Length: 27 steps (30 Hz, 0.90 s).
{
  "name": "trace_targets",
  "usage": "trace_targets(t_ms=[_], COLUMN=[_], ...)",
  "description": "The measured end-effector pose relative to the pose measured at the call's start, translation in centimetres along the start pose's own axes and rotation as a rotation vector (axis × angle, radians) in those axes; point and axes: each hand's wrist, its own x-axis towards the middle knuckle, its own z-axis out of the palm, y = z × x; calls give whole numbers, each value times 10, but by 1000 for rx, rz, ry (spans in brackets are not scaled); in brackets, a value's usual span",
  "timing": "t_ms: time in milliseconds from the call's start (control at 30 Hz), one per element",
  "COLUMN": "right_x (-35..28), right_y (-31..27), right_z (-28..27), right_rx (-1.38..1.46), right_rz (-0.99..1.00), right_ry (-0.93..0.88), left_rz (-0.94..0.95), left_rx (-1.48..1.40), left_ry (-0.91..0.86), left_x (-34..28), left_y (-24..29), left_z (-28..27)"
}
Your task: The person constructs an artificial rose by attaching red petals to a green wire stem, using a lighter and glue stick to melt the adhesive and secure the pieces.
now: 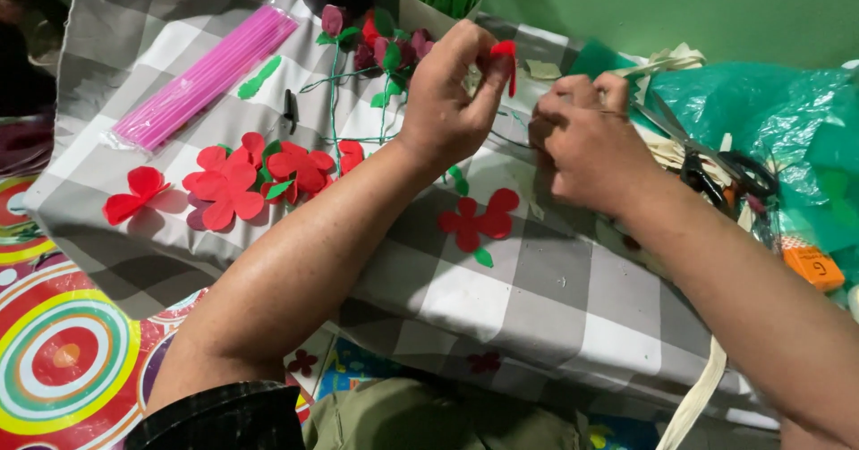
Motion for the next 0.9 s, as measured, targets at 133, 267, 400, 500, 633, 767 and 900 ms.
trace_targets(t_ms=[133,267,400,500,633,767,900], right_x=[-25,-39,-52,-58,-72,-51,-44], right_y=[13,17,23,9,5,-10,-18], right_z=[-32,-39,-42,-67,-49,-9,1], right_rx=[-428,-455,-345,24,729,1100,1140], right_rz=[-16,-14,-18,82,395,341,223], right_ry=[463,612,861,1099,968,908,978], left_rz=[181,165,46,23,-43,3,2], left_rx=[89,204,168,78,-22,16,-9], left_ry=[-315,-455,-401,-322,-238,-89,-111], left_x=[-6,-18,-25,-22,-23,-36,-41], left_y=[11,17,18,25,34,22,26], left_z=[6,20,23,20,24,43,48])
